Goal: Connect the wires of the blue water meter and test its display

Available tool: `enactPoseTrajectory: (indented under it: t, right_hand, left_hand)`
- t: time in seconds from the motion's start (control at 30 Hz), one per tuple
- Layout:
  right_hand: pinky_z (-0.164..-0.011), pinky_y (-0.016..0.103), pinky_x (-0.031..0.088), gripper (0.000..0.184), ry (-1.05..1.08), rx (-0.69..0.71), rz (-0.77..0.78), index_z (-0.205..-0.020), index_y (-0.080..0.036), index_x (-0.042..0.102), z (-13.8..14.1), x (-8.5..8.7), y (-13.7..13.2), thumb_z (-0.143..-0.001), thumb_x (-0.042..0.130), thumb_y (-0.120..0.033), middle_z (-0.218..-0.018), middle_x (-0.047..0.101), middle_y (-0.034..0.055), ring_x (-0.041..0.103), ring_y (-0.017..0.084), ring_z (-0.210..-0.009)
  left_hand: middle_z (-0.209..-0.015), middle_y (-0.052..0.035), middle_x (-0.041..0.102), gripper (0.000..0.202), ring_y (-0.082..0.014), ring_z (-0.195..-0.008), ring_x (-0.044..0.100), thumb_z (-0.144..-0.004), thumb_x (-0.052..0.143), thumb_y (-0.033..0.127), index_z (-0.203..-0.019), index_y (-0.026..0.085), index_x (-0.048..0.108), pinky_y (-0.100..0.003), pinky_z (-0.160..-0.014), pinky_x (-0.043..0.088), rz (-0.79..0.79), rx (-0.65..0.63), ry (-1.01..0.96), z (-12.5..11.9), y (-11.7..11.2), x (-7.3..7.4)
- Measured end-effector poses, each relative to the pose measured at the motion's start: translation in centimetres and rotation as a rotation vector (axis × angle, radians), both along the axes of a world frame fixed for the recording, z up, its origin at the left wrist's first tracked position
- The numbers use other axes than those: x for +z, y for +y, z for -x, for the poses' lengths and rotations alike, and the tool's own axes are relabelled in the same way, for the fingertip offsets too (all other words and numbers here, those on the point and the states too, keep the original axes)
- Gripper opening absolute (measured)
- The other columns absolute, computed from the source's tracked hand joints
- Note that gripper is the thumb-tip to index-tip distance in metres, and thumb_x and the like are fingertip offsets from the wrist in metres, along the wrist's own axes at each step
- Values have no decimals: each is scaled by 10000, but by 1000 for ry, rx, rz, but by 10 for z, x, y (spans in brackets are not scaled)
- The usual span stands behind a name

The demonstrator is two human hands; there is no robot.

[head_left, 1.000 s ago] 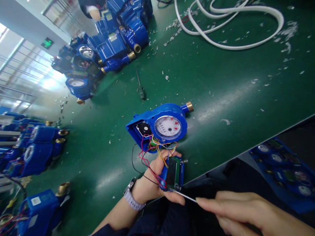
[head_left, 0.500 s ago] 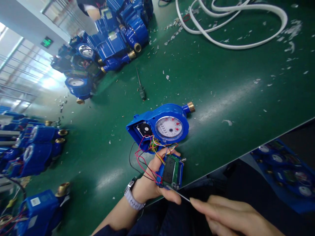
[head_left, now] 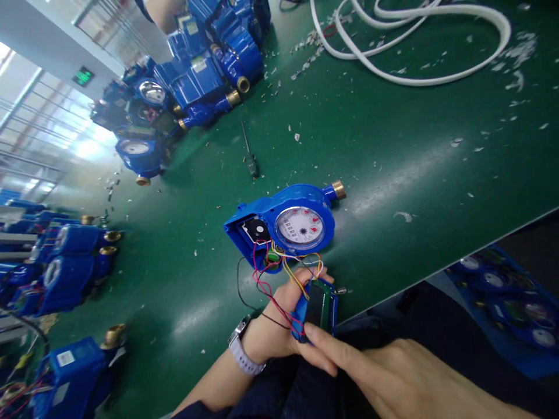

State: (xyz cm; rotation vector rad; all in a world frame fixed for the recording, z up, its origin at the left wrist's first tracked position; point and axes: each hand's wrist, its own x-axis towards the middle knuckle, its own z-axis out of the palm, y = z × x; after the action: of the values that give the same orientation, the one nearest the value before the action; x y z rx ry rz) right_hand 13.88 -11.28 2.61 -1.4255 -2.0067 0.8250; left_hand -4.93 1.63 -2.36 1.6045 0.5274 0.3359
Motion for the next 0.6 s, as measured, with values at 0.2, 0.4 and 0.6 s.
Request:
enactPoseTrajectory:
  t: [0.2, 0.4, 0.6]
  right_hand:
    - [-476, 210, 485, 729, -42, -22, -45, -1392, -144, 490, 2, 2, 5, -694, 385, 42, -730, 700, -24, 647, 128, -536]
    - [-594, 175, 561, 620, 195, -96, 103, -1366, -167, 542, 11, -4, 5, -797, 372, 14, -788, 731, -4, 687, 127, -601]
    - [-604, 198, 563, 508, 291, -131, 320, -1422, -230, 508, 11, -12, -10, -943, 362, -144, -784, 722, 26, 652, 138, -562]
  left_hand:
    - [-1419, -154, 459, 1062, -371, -1335, 451, -619, 855, 506, -1489, 291, 285, -554, -1169, 290, 106, -112, -36, 3, 8, 10]
    - [-1390, -163, 468, 1006, -368, -1332, 447, -654, 845, 482, -1469, 269, 293, -550, -1156, 299, 45, -113, -64, 2, 11, 8]
    - [-1325, -168, 483, 885, -350, -1270, 488, -732, 783, 490, -1440, 243, 314, -549, -1097, 368, -76, -38, -133, -1, 4, 1]
